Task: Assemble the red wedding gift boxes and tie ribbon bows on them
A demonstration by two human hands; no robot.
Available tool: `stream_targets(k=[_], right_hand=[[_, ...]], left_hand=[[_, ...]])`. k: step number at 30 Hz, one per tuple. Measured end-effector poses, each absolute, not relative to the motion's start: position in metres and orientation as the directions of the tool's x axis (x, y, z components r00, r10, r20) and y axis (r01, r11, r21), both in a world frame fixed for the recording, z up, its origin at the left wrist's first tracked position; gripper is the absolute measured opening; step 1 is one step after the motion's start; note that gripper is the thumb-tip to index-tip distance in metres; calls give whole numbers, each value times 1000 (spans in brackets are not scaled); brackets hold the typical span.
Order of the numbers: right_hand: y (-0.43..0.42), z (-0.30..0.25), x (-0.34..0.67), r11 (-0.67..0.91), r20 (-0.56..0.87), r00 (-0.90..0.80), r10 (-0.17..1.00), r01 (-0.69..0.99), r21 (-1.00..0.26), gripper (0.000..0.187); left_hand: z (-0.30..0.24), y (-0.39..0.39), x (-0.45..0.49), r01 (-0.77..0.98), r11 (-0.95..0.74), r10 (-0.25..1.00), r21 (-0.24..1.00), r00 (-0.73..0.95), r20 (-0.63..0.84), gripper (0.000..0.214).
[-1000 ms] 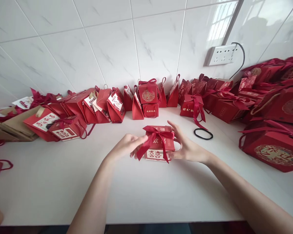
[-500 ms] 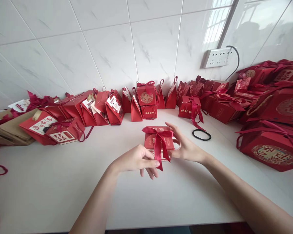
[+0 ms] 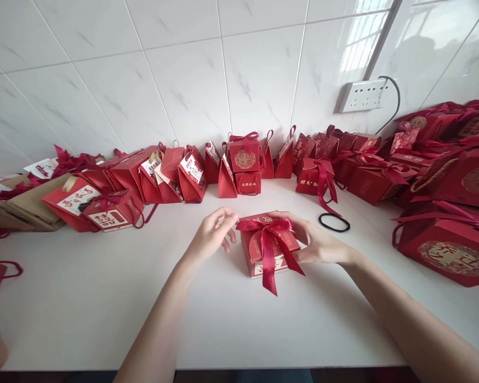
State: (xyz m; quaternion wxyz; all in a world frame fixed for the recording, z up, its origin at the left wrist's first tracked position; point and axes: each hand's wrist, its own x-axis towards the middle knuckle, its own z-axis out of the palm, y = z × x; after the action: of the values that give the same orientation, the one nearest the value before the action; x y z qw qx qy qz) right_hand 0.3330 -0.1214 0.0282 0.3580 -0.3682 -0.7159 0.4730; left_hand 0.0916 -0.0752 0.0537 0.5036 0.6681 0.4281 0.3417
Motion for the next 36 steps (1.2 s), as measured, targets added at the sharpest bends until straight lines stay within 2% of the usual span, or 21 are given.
stream_targets(k=[5,9,12,15,17,20,23,30,36], right_hand=[[-123,30,335,293,166,-491,855,193,-937,76],[-121,26,340,219,133,-493,860,122,-968,71],[-119,25,340,185,155,-319,935,66,-981,56],[-119,26,335,175,159,-106,982,169,-970,45],[-120,28,331,123,109,-72,991,228,-966,47],[-123,31,326,65,44,-93,995,232,-970,50],[-125,32,323,63,45,-97,994,185,-981,49],[-123,31,323,-25,-18,-134,991,-47,-999,45],[-121,31,325,-107,-66,-204,977,-202,-974,35]], left_hand=[[56,-85,98,294,-203,872,934,489,36,28],[55,-84,96,293,-192,861,937,508,18,28],[53,-82,95,284,-157,860,946,510,-10,30],[52,-81,95,262,-131,864,956,503,-19,33],[51,-81,95,247,-126,863,961,504,-16,35],[50,-81,96,239,-121,857,963,515,-20,36],[49,-82,100,223,-89,863,971,504,-37,34],[43,-86,113,17,38,900,999,433,-42,25],[40,-86,115,-36,59,887,998,461,-35,20]])
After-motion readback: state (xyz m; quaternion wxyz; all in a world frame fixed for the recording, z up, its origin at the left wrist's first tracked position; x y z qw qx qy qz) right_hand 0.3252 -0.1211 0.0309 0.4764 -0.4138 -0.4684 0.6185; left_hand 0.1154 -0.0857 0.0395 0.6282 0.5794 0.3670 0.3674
